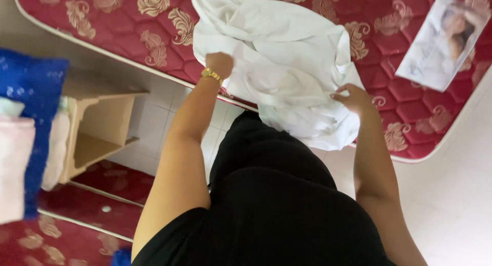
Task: The person folds a white pillowcase and places it on a stack of linens. They then insert a blue pillow into a white pillowcase, fold the case, and place it on the bed. Finally, they fold a white bedsheet and place it on a mattress.
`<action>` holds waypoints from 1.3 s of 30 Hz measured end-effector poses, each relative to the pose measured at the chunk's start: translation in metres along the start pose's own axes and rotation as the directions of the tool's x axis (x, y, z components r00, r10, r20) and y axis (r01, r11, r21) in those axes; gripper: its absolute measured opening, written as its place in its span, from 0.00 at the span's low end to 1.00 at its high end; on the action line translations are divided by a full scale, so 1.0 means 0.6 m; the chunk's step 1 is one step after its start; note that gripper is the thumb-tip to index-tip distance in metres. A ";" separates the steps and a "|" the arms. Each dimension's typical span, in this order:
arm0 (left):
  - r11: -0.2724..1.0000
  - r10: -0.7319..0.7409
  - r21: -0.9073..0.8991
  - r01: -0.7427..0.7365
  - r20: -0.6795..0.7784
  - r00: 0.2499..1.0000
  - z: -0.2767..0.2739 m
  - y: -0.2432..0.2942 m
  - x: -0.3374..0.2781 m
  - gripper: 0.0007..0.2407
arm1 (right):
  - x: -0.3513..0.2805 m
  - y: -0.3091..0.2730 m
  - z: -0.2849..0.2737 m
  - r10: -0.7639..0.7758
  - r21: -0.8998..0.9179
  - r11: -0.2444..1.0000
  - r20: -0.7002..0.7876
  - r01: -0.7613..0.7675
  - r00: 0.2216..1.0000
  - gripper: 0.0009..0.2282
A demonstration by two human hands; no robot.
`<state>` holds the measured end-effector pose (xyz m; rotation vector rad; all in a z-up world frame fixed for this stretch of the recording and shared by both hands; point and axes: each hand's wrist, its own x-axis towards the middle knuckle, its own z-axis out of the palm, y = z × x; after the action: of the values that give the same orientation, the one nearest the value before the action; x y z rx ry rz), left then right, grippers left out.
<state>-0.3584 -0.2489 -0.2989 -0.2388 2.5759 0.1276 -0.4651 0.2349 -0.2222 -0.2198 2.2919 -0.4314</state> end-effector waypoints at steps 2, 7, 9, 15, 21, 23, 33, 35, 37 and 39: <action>0.994 0.109 0.003 -0.109 -0.119 0.987 -0.025 0.031 0.042 0.07 | -0.012 -0.004 0.000 0.008 0.072 0.997 -0.060 -0.004 0.998 0.21; 0.927 0.183 -0.275 -0.257 -0.267 0.946 -0.037 0.080 0.155 0.09 | -0.072 0.010 0.006 0.116 0.227 0.972 -0.265 -0.055 0.957 0.18; 0.959 0.199 -0.163 -0.231 -0.192 0.961 -0.025 0.060 0.190 0.10 | -0.109 0.024 0.028 0.179 0.228 0.968 -0.342 -0.103 0.922 0.16; 0.981 0.179 0.115 -0.155 -0.246 0.953 0.049 0.053 0.248 0.11 | -0.165 0.058 0.110 0.287 0.208 0.957 -0.565 -0.203 0.773 0.13; 0.950 0.271 0.197 -0.241 -0.145 0.952 0.152 0.147 0.301 0.24 | -0.161 -0.021 0.170 0.263 0.337 0.941 -0.640 -0.044 0.722 0.13; 0.926 0.261 0.326 -0.189 -0.195 0.945 0.192 0.147 0.342 0.24 | -0.167 -0.064 0.168 0.216 0.327 0.945 -0.643 0.008 0.735 0.15; 0.879 0.300 0.345 -0.330 0.139 0.944 0.060 0.161 0.262 0.17 | -0.128 -0.115 0.226 0.151 0.201 0.979 -0.616 -0.030 0.773 0.16; 0.877 0.304 0.345 -0.333 0.137 0.943 0.092 0.161 0.280 0.17 | -0.103 -0.147 0.233 0.065 0.093 0.996 -0.629 -0.008 0.775 0.16; 0.869 0.342 0.393 -0.299 -0.041 0.939 0.159 0.151 0.331 0.18 | -0.071 -0.191 0.236 0.087 0.077 0.996 -0.514 -0.055 0.854 0.13; 0.876 0.336 0.388 -0.288 -0.062 0.940 0.183 0.148 0.342 0.18 | -0.026 -0.219 0.243 0.016 -0.017 1.000 -0.444 -0.026 0.896 0.15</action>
<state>-0.4909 -0.1764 -0.4966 0.3266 2.6829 -0.2714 -0.3446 0.0827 -0.2559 -0.1136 2.7472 -0.4837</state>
